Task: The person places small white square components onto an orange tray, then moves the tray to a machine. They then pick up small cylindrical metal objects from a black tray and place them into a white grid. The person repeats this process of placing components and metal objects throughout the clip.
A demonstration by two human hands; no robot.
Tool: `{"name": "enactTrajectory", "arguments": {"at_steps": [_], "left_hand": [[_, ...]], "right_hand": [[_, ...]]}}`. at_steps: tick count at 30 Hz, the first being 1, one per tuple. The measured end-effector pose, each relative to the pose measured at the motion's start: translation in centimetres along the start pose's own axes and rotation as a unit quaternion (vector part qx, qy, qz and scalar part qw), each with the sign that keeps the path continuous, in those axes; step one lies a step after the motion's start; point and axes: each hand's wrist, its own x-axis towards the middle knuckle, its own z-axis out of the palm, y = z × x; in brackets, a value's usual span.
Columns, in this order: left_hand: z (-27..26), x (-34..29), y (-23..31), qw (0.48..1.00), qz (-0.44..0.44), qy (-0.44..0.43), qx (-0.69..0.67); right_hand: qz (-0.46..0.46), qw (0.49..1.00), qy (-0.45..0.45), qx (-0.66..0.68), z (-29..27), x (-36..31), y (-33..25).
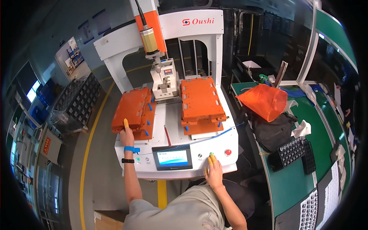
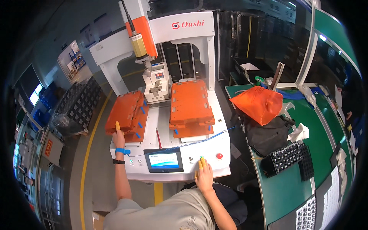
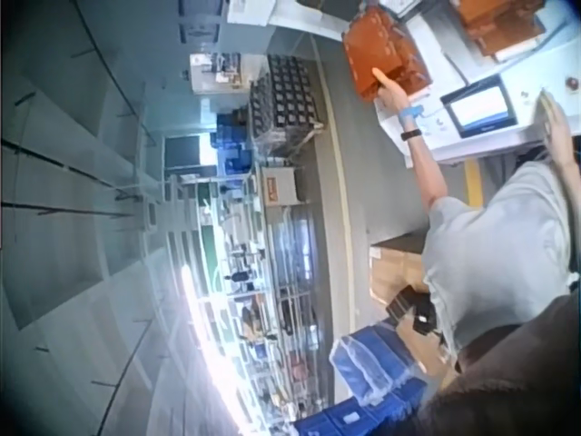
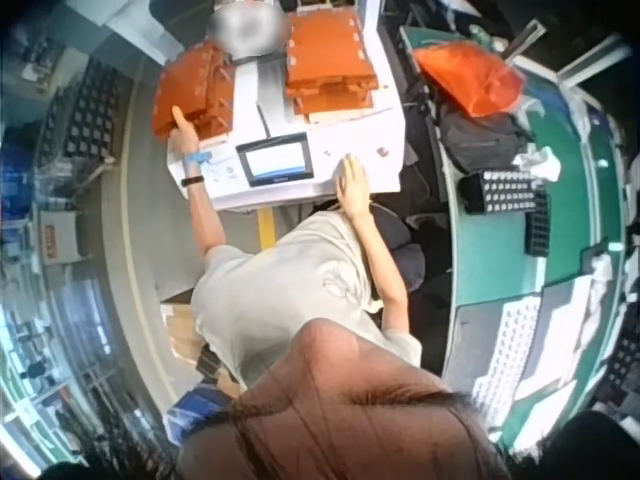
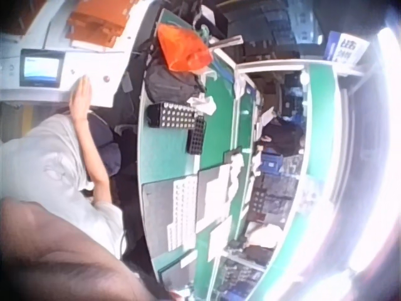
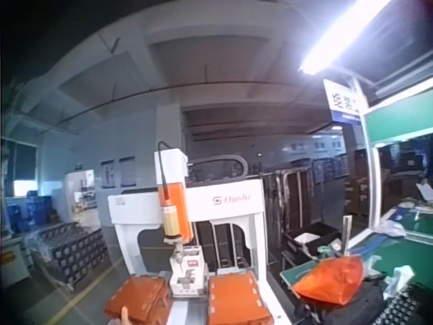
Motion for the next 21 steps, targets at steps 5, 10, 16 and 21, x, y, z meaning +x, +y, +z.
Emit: {"name": "enactTrajectory", "arguments": {"at_steps": [5, 10, 16, 21], "left_hand": [[-0.3, 0.8, 0.0, 0.997, -0.021, -0.007, -0.071], [-0.9, 0.3, 1.8, 0.985, -0.091, -0.026, -0.143], [0.1, 2.2, 6.2, 0.923, -0.097, 0.0, -0.372], [-1.0, 8.6, 6.1, 0.754, -0.15, -0.084, -0.633]], "right_hand": [[0.012, 0.999, 0.002, 0.038, 0.8, -0.6, 0.7], [0.019, 0.999, -0.008, 0.035, 1.2, -1.7, 0.4], [0.088, 0.994, 0.025, 0.054, 1.2, -1.6, -0.3], [0.067, 0.996, 0.03, 0.047, 1.8, -1.7, -0.5]]}}
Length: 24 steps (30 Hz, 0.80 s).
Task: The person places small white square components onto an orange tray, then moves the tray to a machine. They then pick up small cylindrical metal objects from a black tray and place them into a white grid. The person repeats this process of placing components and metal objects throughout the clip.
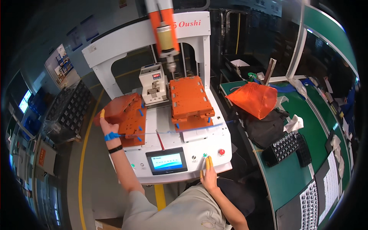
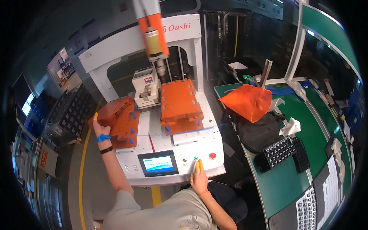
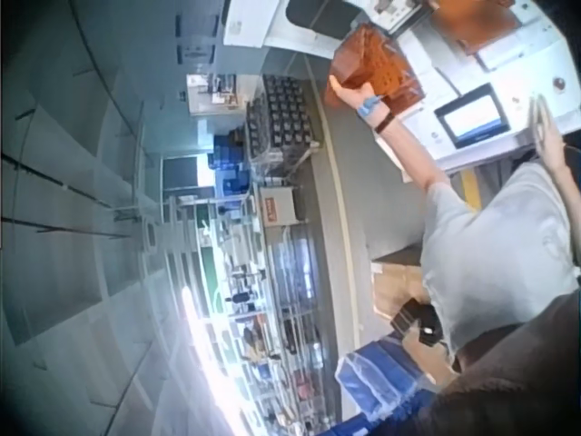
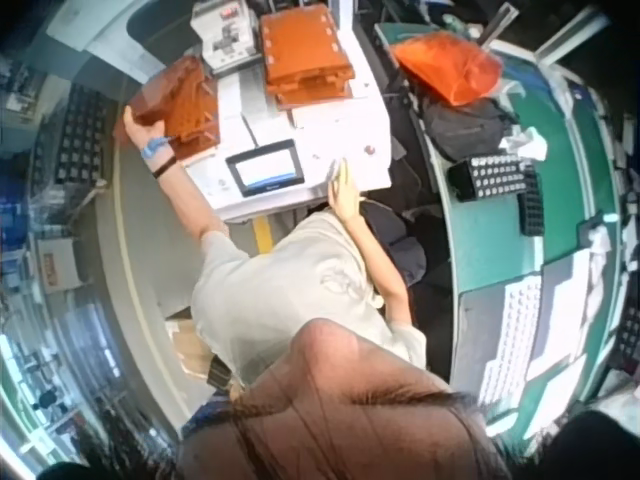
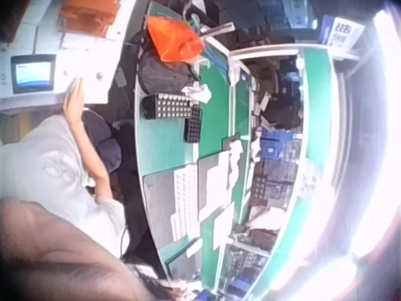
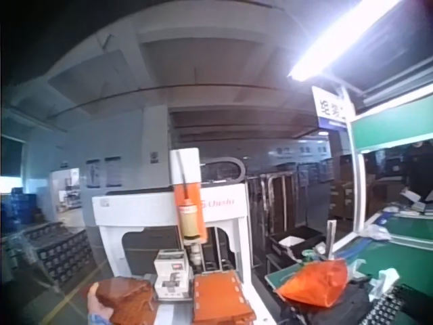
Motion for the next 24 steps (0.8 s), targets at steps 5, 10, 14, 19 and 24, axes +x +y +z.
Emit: {"name": "enactTrajectory", "arguments": {"at_steps": [5, 10, 14, 19, 24], "left_hand": [[-2.2, -2.5, -0.9, 1.0, 0.017, -0.02, -0.001], [-4.4, -13.3, 0.8, 0.973, 0.088, -0.21, -0.02], [-10.4, -12.1, 0.9, 0.976, 0.071, -0.156, -0.137], [-4.4, -16.7, -4.1, 0.981, 0.176, -0.062, -0.051], [-0.5, -20.5, -9.5, 0.938, -0.094, -0.273, -0.19]], "right_hand": [[0.075, 0.994, -0.059, 0.045, -1.6, 0.4, 0.3], [0.061, 0.987, 0.038, 0.144, -2.1, -1.2, 2.0], [0.034, 0.979, 0.131, 0.154, -3.5, -0.7, 0.1], [0.034, 0.962, 0.144, 0.229, -4.8, -1.1, -2.3], [0.022, 0.94, 0.228, 0.253, -7.1, -1.8, -4.5]]}}
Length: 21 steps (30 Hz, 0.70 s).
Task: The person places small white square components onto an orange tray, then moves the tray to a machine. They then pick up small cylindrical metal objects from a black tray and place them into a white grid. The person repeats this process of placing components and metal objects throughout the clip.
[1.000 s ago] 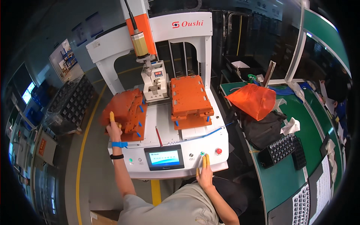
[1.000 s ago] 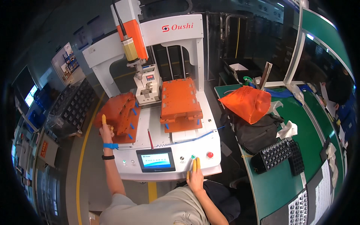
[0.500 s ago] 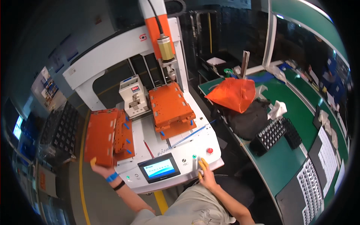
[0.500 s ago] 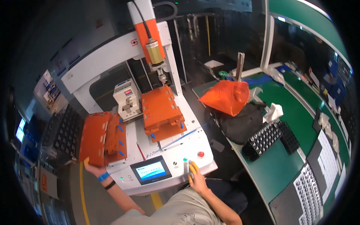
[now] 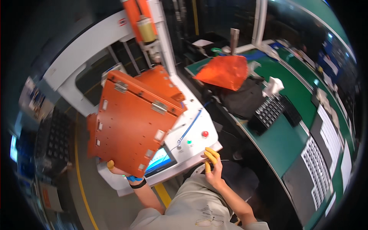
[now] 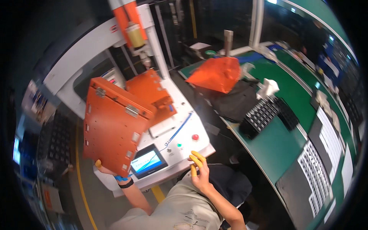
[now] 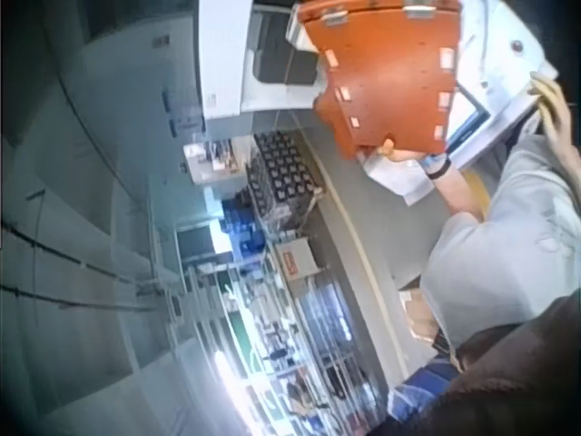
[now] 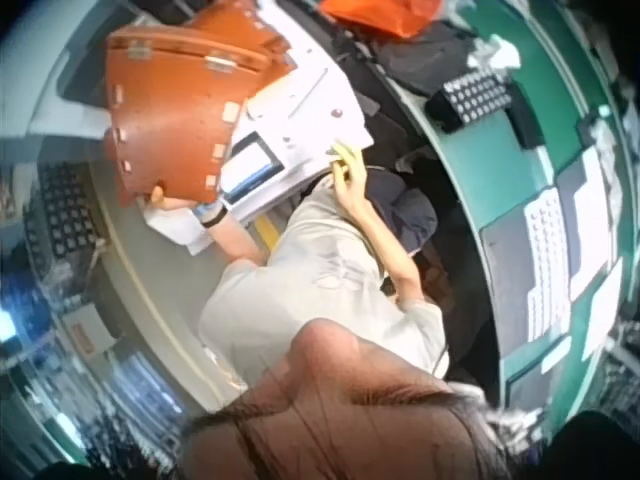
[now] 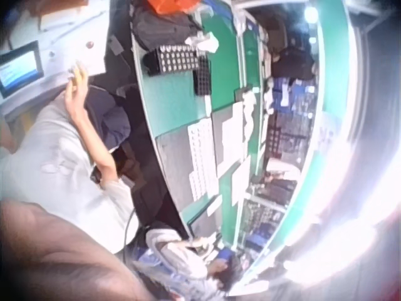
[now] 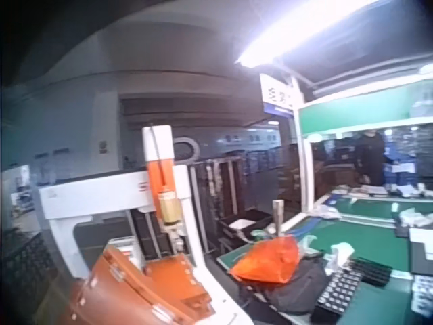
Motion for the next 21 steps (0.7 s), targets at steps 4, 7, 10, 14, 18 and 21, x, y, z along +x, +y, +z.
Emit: {"name": "enactTrajectory", "arguments": {"at_steps": [4, 7, 10, 14, 18, 21], "left_hand": [[-4.9, 0.0, -5.5, 0.982, -0.153, -0.106, -0.028], [-6.3, -1.0, -11.5, 0.945, -0.283, -0.161, -0.014], [-5.0, -3.7, -17.8, 0.895, -0.411, -0.16, -0.061], [-3.2, -8.8, -24.0, 0.814, -0.553, -0.137, -0.116], [-3.7, -13.6, -27.2, 0.744, -0.645, -0.123, -0.122], [-3.1, -15.8, -27.6, 0.715, -0.674, -0.186, 0.011]], "right_hand": [[0.032, 0.996, 0.009, 0.086, -1.6, -0.2, -3.3], [-0.079, 0.992, 0.041, 0.091, -2.8, -1.3, -4.3], [0.073, 0.925, 0.278, 0.25, -1.7, -3.9, -5.2], [0.101, 0.809, 0.515, 0.264, -4.1, -4.7, -7.0], [0.095, 0.819, 0.51, 0.246, -6.4, -8.9, -5.7], [0.146, 0.774, 0.558, 0.261, -10.0, -7.8, -8.9]]}}
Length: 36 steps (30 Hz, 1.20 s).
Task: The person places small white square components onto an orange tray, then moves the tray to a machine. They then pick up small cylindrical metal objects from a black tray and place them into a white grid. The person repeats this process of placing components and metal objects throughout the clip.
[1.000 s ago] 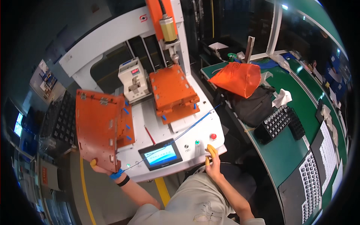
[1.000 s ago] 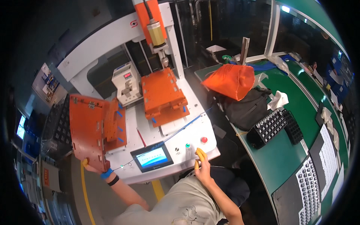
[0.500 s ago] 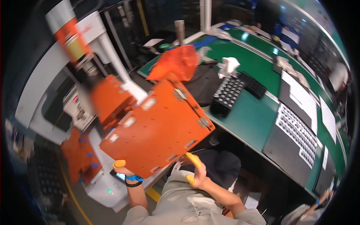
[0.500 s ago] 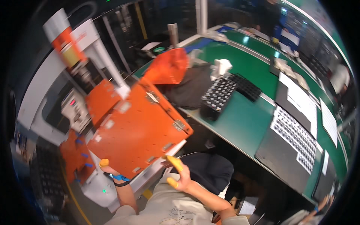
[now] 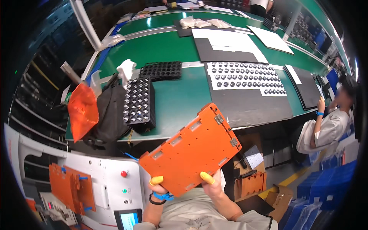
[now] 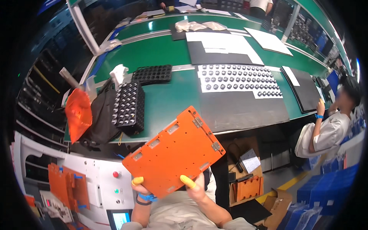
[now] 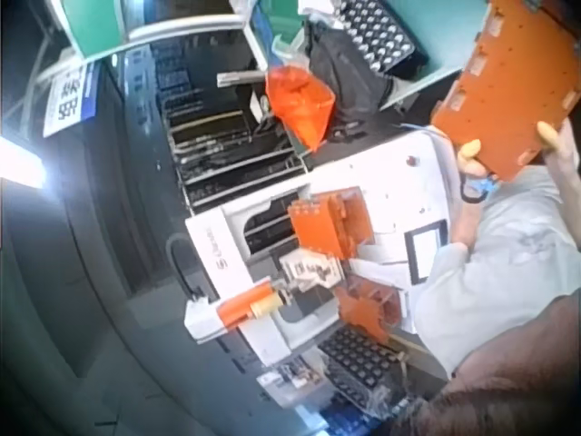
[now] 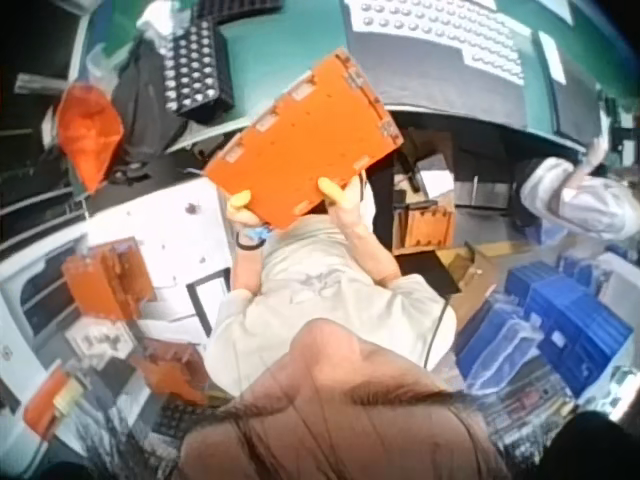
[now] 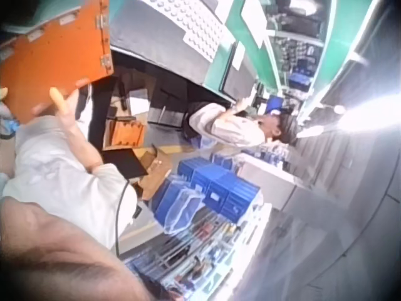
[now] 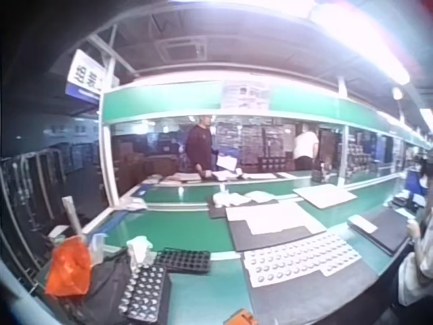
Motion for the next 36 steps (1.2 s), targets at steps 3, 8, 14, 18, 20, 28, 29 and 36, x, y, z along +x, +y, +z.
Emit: {"name": "enactTrajectory", "arguments": {"at_steps": [3, 8, 14, 18, 20, 28, 29, 36], "left_hand": [[5.0, 0.3, 1.3, 0.981, -0.057, 0.09, 0.161], [6.2, 4.6, 3.3, 0.953, 0.022, -0.09, 0.288], [5.9, 7.1, 3.9, 0.934, 0.016, -0.059, 0.353], [5.0, 8.4, 3.8, 0.899, 0.048, -0.041, 0.432], [5.7, 9.3, 3.5, 0.903, 0.057, -0.009, 0.425], [5.7, 13.5, 1.5, 0.866, 0.093, 0.051, 0.489], [5.8, 13.6, 1.4, 0.862, 0.098, 0.053, 0.494], [5.8, 14.2, 2.0, 0.833, 0.066, 0.05, 0.547]], "right_hand": [[-0.002, 1.0, 0.0, -0.016, -1.5, 1.2, -2.7], [0.04, 0.999, -0.008, -0.009, -3.7, 5.9, -7.0], [0.117, 0.988, -0.037, -0.089, -4.2, 12.6, -7.8], [0.143, 0.987, -0.03, -0.061, -2.5, 16.0, -7.4], [0.159, 0.986, -0.02, -0.034, -2.5, 17.1, -6.4], [-0.05, 0.963, -0.087, -0.251, 0.0, 16.7, -7.1], [-0.101, 0.919, -0.101, -0.368, 0.3, 16.6, -7.5], [-0.17, 0.658, -0.187, -0.709, 2.0, 16.0, -8.0]]}}
